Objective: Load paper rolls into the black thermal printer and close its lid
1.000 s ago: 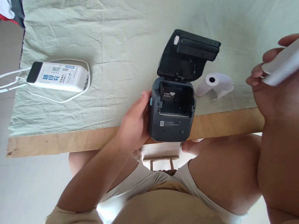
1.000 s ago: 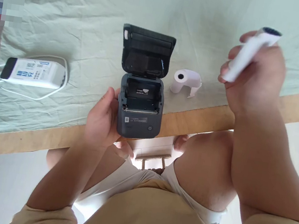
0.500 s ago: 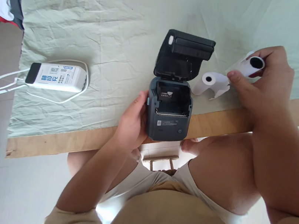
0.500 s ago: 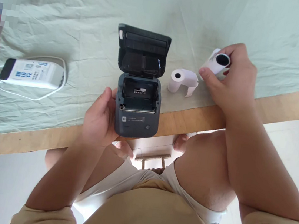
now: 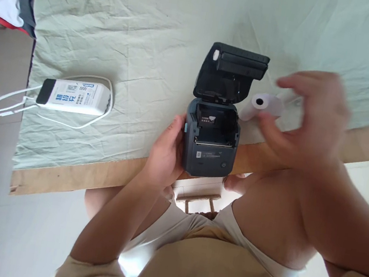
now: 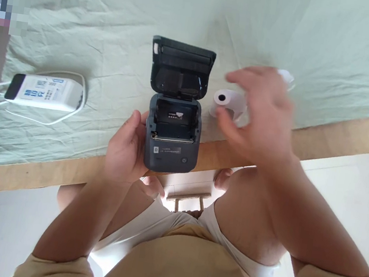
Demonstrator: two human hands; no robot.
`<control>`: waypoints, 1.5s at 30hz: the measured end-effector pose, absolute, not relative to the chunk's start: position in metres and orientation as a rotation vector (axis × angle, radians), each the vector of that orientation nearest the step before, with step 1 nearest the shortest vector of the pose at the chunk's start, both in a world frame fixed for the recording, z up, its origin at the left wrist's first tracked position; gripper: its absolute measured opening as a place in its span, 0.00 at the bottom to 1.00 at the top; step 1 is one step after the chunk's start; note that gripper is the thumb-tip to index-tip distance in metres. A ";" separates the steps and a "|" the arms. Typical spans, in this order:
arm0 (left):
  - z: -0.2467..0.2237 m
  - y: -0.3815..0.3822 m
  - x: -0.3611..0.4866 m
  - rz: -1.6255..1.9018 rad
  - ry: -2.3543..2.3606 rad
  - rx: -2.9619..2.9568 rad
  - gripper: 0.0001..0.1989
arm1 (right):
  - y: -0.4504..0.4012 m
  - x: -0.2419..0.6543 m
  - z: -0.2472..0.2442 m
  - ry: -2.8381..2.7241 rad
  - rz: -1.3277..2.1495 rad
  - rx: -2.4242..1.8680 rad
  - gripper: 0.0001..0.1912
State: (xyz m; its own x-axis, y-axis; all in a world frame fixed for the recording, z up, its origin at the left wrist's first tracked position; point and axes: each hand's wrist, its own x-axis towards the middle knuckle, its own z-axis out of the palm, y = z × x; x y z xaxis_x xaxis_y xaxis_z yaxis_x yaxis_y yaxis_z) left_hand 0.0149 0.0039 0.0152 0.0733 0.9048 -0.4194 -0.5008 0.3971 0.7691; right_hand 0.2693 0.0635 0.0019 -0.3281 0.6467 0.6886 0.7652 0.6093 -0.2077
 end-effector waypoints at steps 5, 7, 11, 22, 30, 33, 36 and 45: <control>0.016 0.004 0.015 1.127 1.023 0.488 0.19 | 0.069 0.251 -0.003 -2.145 0.152 -1.409 0.18; 0.017 0.005 0.015 1.130 1.027 0.481 0.18 | 0.071 0.253 -0.004 -2.065 0.228 -1.465 0.20; 0.017 0.004 0.014 1.130 1.023 0.510 0.19 | 0.062 0.255 0.006 -1.780 0.346 -1.284 0.27; 0.020 -0.001 0.011 1.113 0.944 0.656 0.20 | 0.039 0.199 0.030 -2.125 0.192 -0.955 0.18; 0.021 0.000 0.009 1.066 0.976 0.651 0.20 | 0.050 0.205 0.012 -2.068 0.166 -0.817 0.11; 0.018 0.000 0.009 1.086 0.959 0.653 0.21 | 0.041 0.203 0.013 -2.049 0.140 -0.728 0.10; 0.015 0.000 0.008 1.080 0.936 0.663 0.21 | 0.032 0.203 0.010 -2.141 0.152 -0.645 0.08; 0.012 -0.002 0.000 1.005 1.030 0.776 0.29 | 0.042 0.222 0.002 -1.833 0.228 -0.791 0.13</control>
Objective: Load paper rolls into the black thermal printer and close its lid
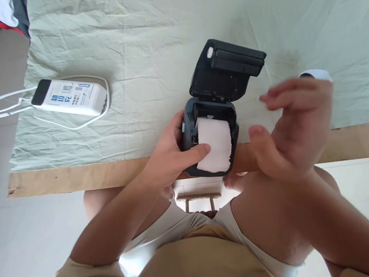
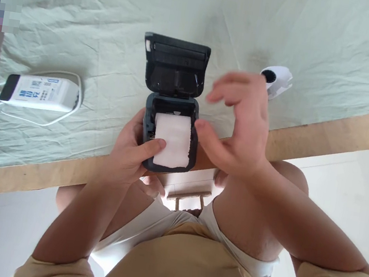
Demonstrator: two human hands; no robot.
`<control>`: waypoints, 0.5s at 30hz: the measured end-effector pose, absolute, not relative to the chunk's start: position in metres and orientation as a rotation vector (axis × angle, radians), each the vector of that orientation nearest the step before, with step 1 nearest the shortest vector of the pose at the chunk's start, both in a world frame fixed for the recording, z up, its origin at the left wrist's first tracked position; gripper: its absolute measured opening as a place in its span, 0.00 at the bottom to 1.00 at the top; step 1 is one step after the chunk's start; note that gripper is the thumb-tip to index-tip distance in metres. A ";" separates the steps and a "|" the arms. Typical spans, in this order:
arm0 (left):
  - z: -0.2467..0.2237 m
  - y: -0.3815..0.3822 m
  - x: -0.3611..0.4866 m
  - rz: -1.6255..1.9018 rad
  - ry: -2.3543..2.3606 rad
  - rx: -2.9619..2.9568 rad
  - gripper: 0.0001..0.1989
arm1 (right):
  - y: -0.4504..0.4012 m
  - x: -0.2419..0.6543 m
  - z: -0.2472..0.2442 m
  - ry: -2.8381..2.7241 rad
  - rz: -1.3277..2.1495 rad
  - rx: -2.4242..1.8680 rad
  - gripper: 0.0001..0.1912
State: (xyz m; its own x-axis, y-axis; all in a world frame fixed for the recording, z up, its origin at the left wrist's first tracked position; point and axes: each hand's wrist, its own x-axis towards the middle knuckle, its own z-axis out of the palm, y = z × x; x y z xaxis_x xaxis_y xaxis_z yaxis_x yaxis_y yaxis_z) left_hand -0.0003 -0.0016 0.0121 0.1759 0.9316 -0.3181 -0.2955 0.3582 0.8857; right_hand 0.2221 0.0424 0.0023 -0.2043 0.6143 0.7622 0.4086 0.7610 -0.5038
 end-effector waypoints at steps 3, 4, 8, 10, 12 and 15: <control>0.009 -0.001 0.000 1.035 1.026 0.805 0.30 | 0.049 0.225 0.000 -1.841 0.443 -0.943 0.30; 0.008 -0.001 0.000 1.044 1.029 0.804 0.30 | 0.050 0.226 -0.002 -1.847 0.504 -0.929 0.32; 0.005 -0.001 -0.002 1.052 1.018 0.807 0.30 | 0.051 0.229 -0.005 -1.719 0.488 -0.898 0.27; 0.004 -0.001 -0.003 1.044 0.995 0.816 0.30 | 0.048 0.231 -0.005 -1.733 0.575 -0.945 0.24; 0.004 -0.001 -0.003 1.048 0.975 0.816 0.32 | 0.045 0.231 -0.005 -1.816 0.738 -0.981 0.23; 0.003 -0.002 -0.002 1.069 0.965 0.804 0.32 | 0.044 0.229 -0.004 -1.923 0.968 -1.005 0.29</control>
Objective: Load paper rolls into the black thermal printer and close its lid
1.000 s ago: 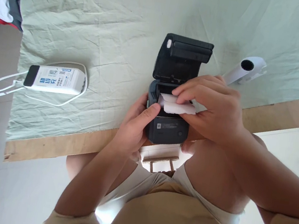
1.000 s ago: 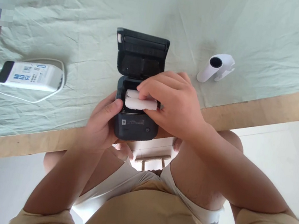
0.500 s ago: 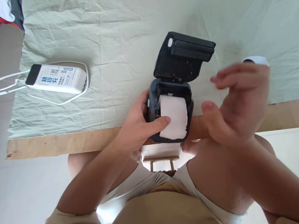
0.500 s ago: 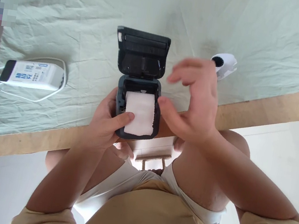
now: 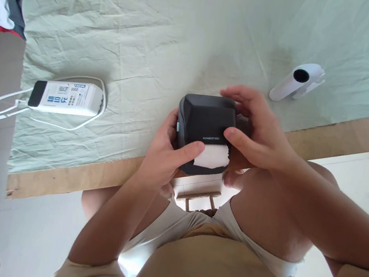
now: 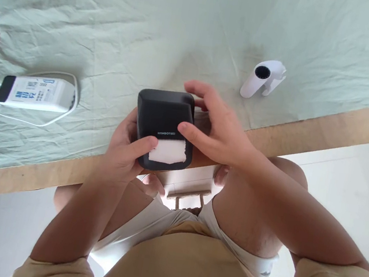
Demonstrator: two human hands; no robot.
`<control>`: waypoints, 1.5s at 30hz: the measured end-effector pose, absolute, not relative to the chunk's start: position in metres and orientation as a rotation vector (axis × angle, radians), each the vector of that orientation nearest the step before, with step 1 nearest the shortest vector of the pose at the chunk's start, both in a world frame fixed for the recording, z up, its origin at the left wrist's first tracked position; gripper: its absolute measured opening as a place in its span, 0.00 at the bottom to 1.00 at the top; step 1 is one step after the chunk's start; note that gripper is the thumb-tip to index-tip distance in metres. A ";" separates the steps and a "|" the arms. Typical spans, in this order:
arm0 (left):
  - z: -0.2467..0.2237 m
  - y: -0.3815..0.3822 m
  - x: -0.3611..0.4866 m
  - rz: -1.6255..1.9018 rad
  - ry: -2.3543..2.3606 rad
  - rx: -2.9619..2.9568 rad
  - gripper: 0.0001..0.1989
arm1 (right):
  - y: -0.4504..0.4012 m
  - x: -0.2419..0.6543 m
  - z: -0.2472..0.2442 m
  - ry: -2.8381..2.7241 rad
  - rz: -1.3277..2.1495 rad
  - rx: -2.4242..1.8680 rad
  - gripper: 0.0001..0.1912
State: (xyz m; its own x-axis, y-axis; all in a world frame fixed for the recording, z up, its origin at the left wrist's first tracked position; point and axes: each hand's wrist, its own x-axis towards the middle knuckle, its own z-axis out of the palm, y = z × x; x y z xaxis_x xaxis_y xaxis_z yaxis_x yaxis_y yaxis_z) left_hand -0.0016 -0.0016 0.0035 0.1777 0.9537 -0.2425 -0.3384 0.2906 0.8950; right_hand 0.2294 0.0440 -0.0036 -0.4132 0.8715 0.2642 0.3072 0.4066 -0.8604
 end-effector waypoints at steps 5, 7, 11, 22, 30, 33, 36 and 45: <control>0.002 -0.003 0.000 1.064 0.946 0.801 0.25 | 0.045 0.228 -0.002 -1.935 1.119 -1.078 0.33; 0.003 -0.003 0.000 1.046 0.945 0.799 0.24 | 0.045 0.228 -0.002 -1.941 1.113 -1.090 0.33; 0.006 -0.003 0.001 1.050 0.928 0.789 0.23 | 0.047 0.230 -0.005 -1.954 1.080 -1.068 0.31; 0.013 -0.002 0.005 1.022 0.998 0.736 0.26 | 0.049 0.230 -0.013 -1.998 0.951 -1.013 0.31; 0.015 0.000 0.007 1.054 0.992 0.710 0.22 | 0.050 0.232 -0.017 -2.018 0.896 -1.005 0.33; 0.012 0.001 0.010 1.141 1.002 0.635 0.14 | 0.049 0.235 -0.017 -1.955 0.764 -1.036 0.25; 0.010 0.002 0.012 1.191 1.020 0.588 0.08 | 0.046 0.237 -0.015 -1.947 0.689 -0.972 0.24; 0.011 0.004 0.015 1.206 1.004 0.550 0.06 | 0.041 0.231 0.010 -1.839 0.712 -0.935 0.22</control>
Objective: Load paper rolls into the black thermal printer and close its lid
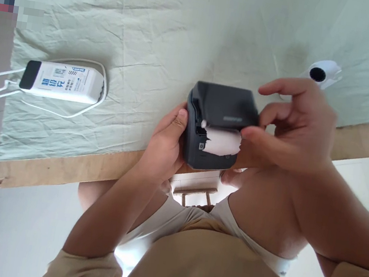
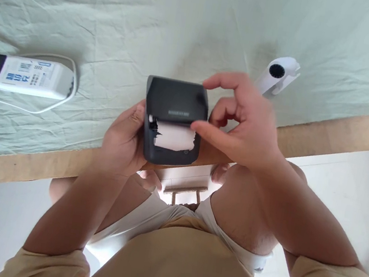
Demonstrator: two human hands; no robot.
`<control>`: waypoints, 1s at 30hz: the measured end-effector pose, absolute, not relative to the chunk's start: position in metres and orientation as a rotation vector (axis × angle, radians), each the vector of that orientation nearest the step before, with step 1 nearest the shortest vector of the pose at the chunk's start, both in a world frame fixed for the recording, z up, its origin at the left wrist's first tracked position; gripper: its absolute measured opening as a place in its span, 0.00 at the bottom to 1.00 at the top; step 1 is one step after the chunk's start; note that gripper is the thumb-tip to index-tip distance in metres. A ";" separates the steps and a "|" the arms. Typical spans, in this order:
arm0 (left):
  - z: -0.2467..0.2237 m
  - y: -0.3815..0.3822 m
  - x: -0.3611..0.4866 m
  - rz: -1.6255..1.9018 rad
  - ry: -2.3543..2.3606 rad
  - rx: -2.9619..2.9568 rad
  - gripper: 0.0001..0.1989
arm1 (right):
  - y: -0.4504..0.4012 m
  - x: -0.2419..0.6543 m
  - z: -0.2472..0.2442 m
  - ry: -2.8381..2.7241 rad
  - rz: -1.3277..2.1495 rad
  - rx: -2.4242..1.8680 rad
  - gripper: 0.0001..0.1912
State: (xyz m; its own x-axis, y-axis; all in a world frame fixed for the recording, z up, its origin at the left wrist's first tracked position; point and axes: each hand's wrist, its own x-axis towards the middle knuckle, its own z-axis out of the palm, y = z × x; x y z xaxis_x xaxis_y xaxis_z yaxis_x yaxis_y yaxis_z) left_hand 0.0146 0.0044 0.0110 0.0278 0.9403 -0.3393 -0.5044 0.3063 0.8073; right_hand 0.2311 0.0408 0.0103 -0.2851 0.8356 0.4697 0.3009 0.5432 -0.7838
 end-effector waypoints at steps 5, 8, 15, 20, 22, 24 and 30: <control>0.012 0.005 0.015 1.187 0.956 0.550 0.06 | 0.038 0.214 0.027 -1.635 0.485 -1.045 0.07; 0.014 0.005 0.014 1.162 0.964 0.565 0.09 | 0.043 0.212 0.030 -1.969 0.275 -1.103 0.05; 0.018 0.003 0.013 1.069 1.047 0.620 0.16 | 0.050 0.219 0.049 -2.442 0.310 -1.180 0.13; 0.016 0.001 0.015 1.151 1.062 0.565 0.11 | 0.048 0.237 0.055 -1.994 0.622 -1.088 0.13; 0.015 0.001 0.015 1.163 1.047 0.553 0.10 | 0.054 0.245 0.043 -1.771 0.694 -1.083 0.16; 0.014 0.002 0.015 1.169 1.016 0.543 0.09 | 0.062 0.253 0.025 -1.672 0.745 -1.136 0.17; 0.018 0.003 0.015 1.135 1.038 0.530 0.10 | 0.077 0.262 -0.011 -1.985 0.394 -1.191 0.18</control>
